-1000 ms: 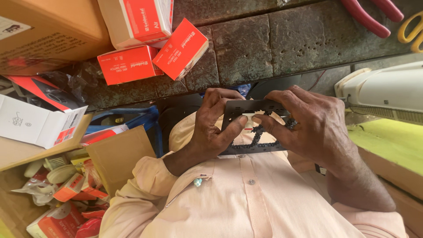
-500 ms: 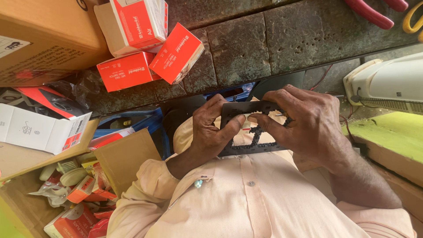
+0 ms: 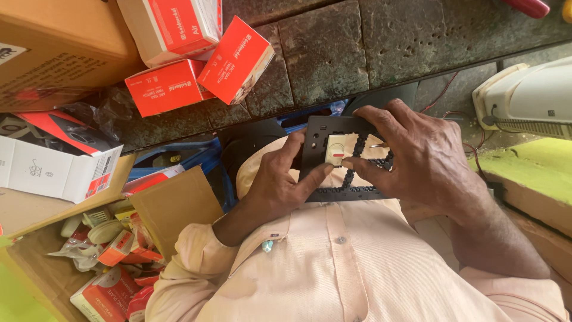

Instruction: The person unboxes electrical switches and a faceplate, then uses a screwdriver to mount the switches into a multi-gang mounting frame on a workbench.

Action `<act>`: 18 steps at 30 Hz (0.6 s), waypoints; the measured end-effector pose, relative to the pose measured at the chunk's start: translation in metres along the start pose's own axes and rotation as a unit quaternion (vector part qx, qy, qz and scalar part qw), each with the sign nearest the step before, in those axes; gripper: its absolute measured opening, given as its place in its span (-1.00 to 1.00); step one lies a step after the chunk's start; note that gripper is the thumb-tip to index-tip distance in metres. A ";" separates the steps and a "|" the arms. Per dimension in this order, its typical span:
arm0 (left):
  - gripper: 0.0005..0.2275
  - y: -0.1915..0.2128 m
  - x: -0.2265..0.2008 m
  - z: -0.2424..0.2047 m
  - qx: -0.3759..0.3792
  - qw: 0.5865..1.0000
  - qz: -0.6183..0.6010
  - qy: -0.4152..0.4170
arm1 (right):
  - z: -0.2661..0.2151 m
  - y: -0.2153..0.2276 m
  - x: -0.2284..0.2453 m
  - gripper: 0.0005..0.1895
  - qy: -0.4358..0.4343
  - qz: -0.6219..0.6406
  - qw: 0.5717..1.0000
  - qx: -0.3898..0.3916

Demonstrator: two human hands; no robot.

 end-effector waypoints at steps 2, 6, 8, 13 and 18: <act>-0.54 -0.003 0.004 0.001 0.011 0.999 0.015 0.026 | 0.002 -0.001 0.003 -0.19 0.028 0.002 0.999 -0.019; -0.51 -0.012 0.009 -0.001 0.037 0.997 -0.031 0.062 | 0.001 -0.006 0.002 -0.24 0.011 -0.005 0.999 -0.037; -0.49 -0.015 0.013 -0.001 0.052 0.994 -0.048 0.083 | 0.000 -0.009 0.001 -0.24 0.004 -0.028 0.999 -0.040; -0.50 -0.018 0.017 -0.003 0.054 0.993 -0.049 0.092 | -0.002 -0.013 0.001 -0.25 0.015 -0.034 0.998 -0.053; -0.55 -0.020 0.017 -0.003 0.022 0.997 -0.047 0.065 | -0.005 -0.018 -0.002 -0.25 -0.004 -0.036 0.998 -0.052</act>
Point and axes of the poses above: each hand's wrist, its own z-axis towards the middle knuckle, its own y-axis out of the back of the hand, x = y × z, the point moved 6 cm from there along z, towards the middle knuckle, and after that the axes turned 9 degrees about z, right-handed, at the moved point
